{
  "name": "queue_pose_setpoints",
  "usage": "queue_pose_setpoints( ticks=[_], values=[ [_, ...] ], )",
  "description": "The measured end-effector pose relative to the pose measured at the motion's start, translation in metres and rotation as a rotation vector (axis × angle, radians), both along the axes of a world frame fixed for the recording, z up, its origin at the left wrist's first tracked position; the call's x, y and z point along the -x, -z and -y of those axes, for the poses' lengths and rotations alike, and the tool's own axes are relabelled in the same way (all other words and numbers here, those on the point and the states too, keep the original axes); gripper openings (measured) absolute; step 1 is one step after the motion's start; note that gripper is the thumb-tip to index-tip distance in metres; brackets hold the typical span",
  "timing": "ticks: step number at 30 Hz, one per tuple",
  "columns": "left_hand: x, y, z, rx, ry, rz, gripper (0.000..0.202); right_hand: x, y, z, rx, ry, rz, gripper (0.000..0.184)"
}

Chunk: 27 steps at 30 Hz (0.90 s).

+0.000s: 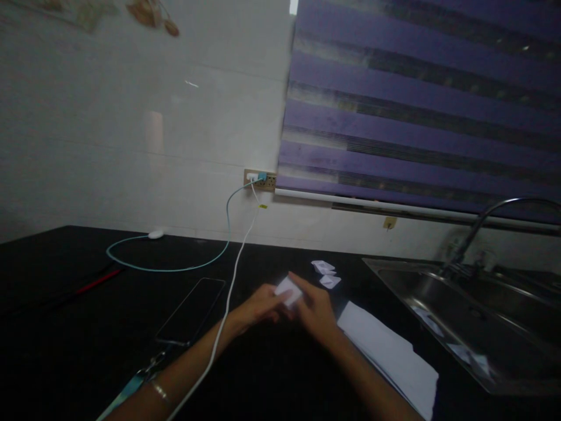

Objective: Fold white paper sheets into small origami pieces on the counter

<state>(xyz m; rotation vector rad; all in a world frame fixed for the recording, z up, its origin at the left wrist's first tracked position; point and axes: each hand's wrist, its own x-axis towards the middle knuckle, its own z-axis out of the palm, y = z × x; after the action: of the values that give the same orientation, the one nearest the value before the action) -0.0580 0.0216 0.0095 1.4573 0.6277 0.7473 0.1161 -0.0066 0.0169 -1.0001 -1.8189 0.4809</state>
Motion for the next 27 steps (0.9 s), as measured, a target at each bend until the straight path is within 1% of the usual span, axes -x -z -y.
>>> queue_pose_setpoints(
  ticks=[2, 4, 5, 7, 11, 15, 18, 21, 25, 27],
  values=[
    [0.001, 0.001, -0.005, -0.085, -0.018, -0.025, 0.05, -0.001, -0.003, -0.001, 0.143, -0.112, -0.16, 0.048],
    [0.002, 0.003, -0.009, -0.16, -0.036, -0.035, 0.05, -0.003, -0.005, -0.003, 0.279, -0.212, -0.326, 0.044],
    [0.003, 0.004, -0.01, -0.192, -0.037, -0.048, 0.05, -0.004, -0.004, -0.005, 0.33, -0.23, -0.385, 0.041],
    [0.005, 0.004, -0.01, -0.242, -0.016, -0.084, 0.051, -0.005, -0.002, -0.009, 0.392, -0.202, -0.429, 0.038],
    [0.004, 0.003, -0.006, -0.289, 0.036, -0.169, 0.053, -0.006, 0.004, -0.015, 0.438, -0.063, -0.355, 0.038],
    [0.002, 0.003, -0.004, -0.277, 0.067, -0.205, 0.065, -0.007, 0.007, -0.017, 0.465, -0.011, -0.306, 0.039],
    [0.002, 0.006, -0.003, -0.318, 0.0, -0.291, 0.074, -0.008, 0.004, -0.017, 0.464, 0.004, -0.297, 0.039],
    [0.004, 0.01, -0.005, -0.403, -0.095, -0.379, 0.07, -0.008, 0.0, -0.015, 0.44, 0.015, -0.269, 0.036],
    [0.007, 0.009, -0.006, -0.48, -0.159, -0.36, 0.066, -0.01, -0.004, -0.013, 0.48, 0.002, -0.184, 0.031],
    [0.007, 0.006, -0.005, -0.466, -0.159, -0.363, 0.067, -0.012, -0.005, -0.013, 0.496, 0.005, -0.166, 0.03]
  ],
)
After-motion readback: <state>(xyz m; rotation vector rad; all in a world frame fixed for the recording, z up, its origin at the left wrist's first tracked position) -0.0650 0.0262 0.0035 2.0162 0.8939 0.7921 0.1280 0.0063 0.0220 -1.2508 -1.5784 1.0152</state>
